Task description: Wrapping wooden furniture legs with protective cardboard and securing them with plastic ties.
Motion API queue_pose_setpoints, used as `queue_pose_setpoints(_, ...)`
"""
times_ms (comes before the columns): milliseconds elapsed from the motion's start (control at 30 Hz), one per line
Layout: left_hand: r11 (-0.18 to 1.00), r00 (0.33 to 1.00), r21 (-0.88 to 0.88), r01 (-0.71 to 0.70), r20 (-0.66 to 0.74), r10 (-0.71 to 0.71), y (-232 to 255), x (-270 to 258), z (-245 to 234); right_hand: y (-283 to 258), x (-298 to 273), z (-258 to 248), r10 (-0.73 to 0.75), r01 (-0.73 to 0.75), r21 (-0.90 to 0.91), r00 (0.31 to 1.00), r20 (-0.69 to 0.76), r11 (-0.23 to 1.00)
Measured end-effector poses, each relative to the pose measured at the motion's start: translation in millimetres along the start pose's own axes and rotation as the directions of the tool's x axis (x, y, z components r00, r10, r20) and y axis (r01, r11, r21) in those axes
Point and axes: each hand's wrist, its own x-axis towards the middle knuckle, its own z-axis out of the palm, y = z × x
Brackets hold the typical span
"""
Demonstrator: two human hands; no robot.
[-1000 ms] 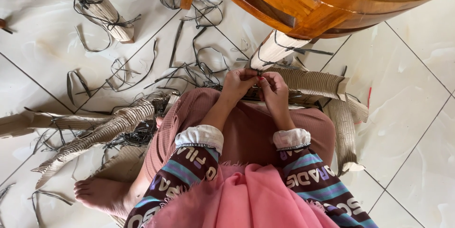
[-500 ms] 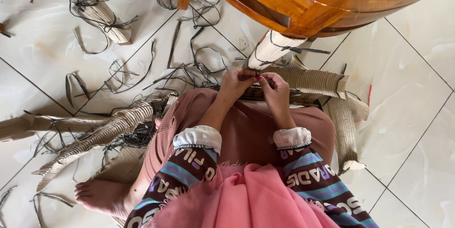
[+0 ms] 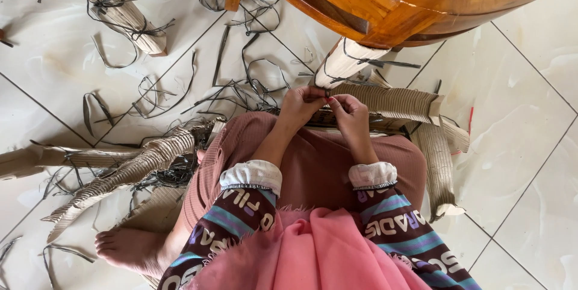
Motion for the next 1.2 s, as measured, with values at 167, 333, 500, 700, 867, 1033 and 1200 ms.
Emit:
queue_pose_setpoints(167, 1.0, 1.0, -0.001, -0.007, -0.001, 0.007, -1, 0, 0, 0, -1, 1, 0.011, -0.011, 0.053, 1.0, 0.006, 0.999)
queue_pose_setpoints(333, 0.997, 0.999, 0.076, 0.026, -0.031, -0.024, 3, -1, 2, 1, -2, 1, 0.015, -0.016, 0.09, 1.0, 0.018, 0.996)
queue_pose_setpoints(500, 0.997, 0.999, 0.07, 0.032, -0.041, -0.03, -2, 3, 3, 1, -1, 2, 0.021, -0.023, 0.098, 1.0, 0.022, 0.995)
queue_pose_setpoints(700, 0.997, 0.998, 0.074, 0.038, -0.044, -0.034, -1, 4, 3, 1, 0, 1, 0.015, -0.017, 0.079, 1.0, 0.028, 0.997)
queue_pose_setpoints(867, 0.996, 0.999, 0.089, 0.032, -0.039, -0.028, -3, 4, 3, -1, -1, 1, 0.034, -0.036, 0.077, 0.999, 0.026, 0.996)
queue_pose_setpoints(1033, 0.995, 0.998, 0.09, 0.048, -0.033, -0.045, 0, 2, 2, -1, -1, 1, 0.031, -0.032, 0.06, 0.999, 0.025, 0.998)
queue_pose_setpoints(1200, 0.993, 0.998, 0.098, 0.062, -0.025, -0.059, -4, 4, 2, -6, 1, 1, 0.025, -0.025, 0.016, 1.0, 0.001, 1.0)
